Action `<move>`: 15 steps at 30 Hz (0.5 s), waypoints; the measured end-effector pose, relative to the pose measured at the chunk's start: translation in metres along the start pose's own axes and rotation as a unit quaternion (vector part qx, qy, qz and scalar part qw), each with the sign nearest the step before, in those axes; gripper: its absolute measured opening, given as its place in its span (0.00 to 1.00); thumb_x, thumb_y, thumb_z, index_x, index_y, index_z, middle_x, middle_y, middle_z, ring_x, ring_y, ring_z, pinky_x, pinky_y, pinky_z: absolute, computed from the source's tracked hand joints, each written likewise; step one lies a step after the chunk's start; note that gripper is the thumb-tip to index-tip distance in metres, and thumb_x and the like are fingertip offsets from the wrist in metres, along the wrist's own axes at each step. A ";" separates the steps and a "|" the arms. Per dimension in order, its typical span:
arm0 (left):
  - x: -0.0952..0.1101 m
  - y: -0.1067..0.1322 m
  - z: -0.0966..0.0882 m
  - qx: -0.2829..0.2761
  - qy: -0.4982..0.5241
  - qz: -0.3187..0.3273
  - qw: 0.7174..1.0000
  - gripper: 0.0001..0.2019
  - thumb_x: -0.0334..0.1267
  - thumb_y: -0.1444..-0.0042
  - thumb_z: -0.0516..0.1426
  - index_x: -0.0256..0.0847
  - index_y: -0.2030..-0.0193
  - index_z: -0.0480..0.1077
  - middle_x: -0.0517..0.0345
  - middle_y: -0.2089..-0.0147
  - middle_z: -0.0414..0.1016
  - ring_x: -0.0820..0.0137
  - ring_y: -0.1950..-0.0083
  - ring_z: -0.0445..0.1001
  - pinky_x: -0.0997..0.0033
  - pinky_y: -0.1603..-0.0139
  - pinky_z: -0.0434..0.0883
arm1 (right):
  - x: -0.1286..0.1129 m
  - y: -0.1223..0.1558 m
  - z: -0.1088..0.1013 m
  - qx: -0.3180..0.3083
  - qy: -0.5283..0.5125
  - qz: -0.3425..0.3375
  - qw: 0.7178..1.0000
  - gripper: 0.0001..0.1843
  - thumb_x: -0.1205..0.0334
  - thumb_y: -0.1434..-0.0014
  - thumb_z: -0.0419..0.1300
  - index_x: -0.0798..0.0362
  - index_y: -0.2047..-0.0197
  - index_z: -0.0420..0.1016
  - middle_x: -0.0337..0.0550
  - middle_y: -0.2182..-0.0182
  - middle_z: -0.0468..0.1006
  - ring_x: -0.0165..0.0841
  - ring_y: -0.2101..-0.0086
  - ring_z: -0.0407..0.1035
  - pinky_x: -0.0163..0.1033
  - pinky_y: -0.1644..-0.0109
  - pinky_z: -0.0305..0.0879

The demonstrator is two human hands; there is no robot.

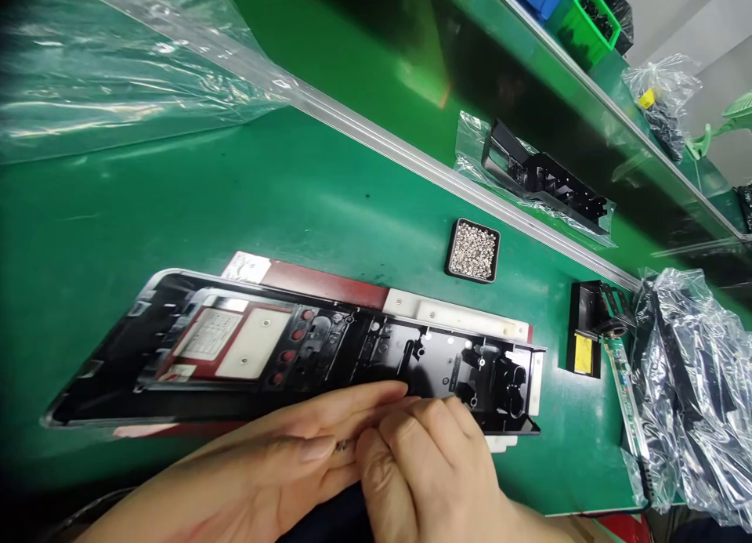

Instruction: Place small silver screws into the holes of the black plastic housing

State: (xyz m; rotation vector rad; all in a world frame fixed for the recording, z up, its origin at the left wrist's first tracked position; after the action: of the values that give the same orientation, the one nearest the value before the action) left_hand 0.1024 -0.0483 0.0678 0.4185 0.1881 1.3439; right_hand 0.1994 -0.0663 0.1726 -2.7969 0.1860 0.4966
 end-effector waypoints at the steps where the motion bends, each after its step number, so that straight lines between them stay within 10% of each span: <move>1: -0.003 0.000 -0.002 -0.002 0.000 -0.003 1.000 0.22 0.52 0.36 0.69 0.55 0.37 0.78 0.66 0.30 0.76 0.63 0.19 0.61 0.74 0.25 0.70 | 0.002 0.000 -0.001 0.001 0.004 0.002 1.000 0.16 0.50 0.19 0.70 0.56 0.47 0.85 0.54 0.60 0.73 0.44 0.60 0.71 0.43 0.58 0.79; 5: -0.010 -0.001 -0.007 0.009 -0.043 -0.001 0.999 0.35 0.53 0.39 0.69 0.47 0.28 0.70 0.48 0.26 0.72 0.48 0.17 0.57 0.45 0.15 0.59 | 0.009 0.003 -0.001 0.004 0.020 0.012 1.000 0.14 0.52 0.19 0.70 0.56 0.45 0.84 0.53 0.60 0.73 0.44 0.61 0.71 0.42 0.60 0.76; 15: -0.001 -0.006 -0.013 0.064 -0.071 0.000 0.995 0.42 0.57 0.46 0.72 0.44 0.28 0.70 0.43 0.31 0.77 0.44 0.21 0.65 0.43 0.16 0.62 | 0.018 0.001 -0.001 0.032 -0.027 -0.004 0.999 0.07 0.78 0.16 0.55 0.63 0.44 0.73 0.48 0.55 0.74 0.38 0.61 0.65 0.45 0.58 0.65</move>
State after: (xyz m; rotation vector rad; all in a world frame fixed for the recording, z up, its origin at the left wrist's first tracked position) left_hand 0.1026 -0.0477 0.0531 0.6201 0.1575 1.3015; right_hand 0.2167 -0.0688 0.1666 -2.7176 0.1760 0.5530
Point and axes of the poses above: each hand's wrist, its own y-axis away from the middle knuckle, its own z-axis out of the palm, x = y × z, the point moved 10 cm from there along -y, towards the middle knuckle
